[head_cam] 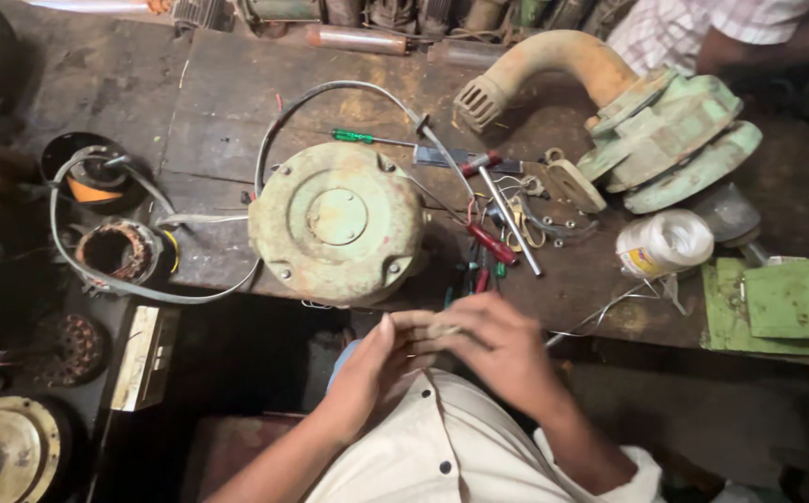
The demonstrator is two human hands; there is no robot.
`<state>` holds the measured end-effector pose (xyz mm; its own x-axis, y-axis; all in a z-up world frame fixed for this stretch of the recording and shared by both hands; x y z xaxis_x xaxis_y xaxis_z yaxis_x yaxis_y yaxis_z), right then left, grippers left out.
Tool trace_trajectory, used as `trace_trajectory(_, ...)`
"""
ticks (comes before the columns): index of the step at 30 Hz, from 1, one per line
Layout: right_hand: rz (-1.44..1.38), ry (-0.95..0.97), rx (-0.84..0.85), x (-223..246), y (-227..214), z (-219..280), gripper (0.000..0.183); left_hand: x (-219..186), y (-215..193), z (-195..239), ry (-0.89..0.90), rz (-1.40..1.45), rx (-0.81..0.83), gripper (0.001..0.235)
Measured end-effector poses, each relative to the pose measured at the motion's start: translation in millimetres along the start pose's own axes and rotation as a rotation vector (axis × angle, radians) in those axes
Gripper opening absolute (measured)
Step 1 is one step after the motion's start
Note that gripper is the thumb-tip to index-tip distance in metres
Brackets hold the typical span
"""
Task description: The person assembles a motor housing by placing a circular metal cover onto the motor body and securing it with bolts. They use a wrench to tighten the bolts in sequence while working at a cluttered workshop table.
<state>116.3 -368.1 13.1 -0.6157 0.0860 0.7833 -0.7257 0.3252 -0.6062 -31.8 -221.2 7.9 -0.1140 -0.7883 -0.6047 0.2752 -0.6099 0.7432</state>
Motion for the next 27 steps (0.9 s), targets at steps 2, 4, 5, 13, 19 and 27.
trace_trajectory(2, 0.154, -0.259, 0.032, 36, 9, -23, 0.03, 0, -5, -4, -0.028, 0.349, -0.019, 0.053)
trace_trajectory(4, 0.173, -0.267, 0.012, 56, 15, -38, 0.031, -4, -12, -3, 0.05, 0.484, 0.02, 0.05)
trace_trajectory(5, 0.183, -0.271, 0.002, 60, 17, -42, 0.031, -6, -17, 0, 0.031, 0.47, -0.009, 0.045)
trace_trajectory(13, 0.03, 0.152, -0.257, 28, 29, -70, 0.026, -41, -63, 38, 0.045, 0.397, 0.149, 0.04)
trace_trajectory(19, 0.303, -0.001, -0.337, 28, 52, -86, 0.022, -76, -98, 51, 0.118, 0.277, -0.037, 0.037)
trace_trajectory(27, 0.275, 0.141, -0.421, 39, 67, -87, 0.024, -97, -128, 62, 0.125, 0.328, -0.087, 0.035)
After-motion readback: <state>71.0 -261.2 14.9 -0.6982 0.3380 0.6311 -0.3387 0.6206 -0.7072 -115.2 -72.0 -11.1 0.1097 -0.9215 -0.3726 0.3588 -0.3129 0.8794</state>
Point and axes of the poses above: each hand's wrist, its own z-axis away from the middle knuckle, its own y-axis out of the palm, x = y × z, the point moved 1 cm from there along -z, towards the middle knuckle, and after that the axes turned 15 degrees about x, right-handed, at the moved point
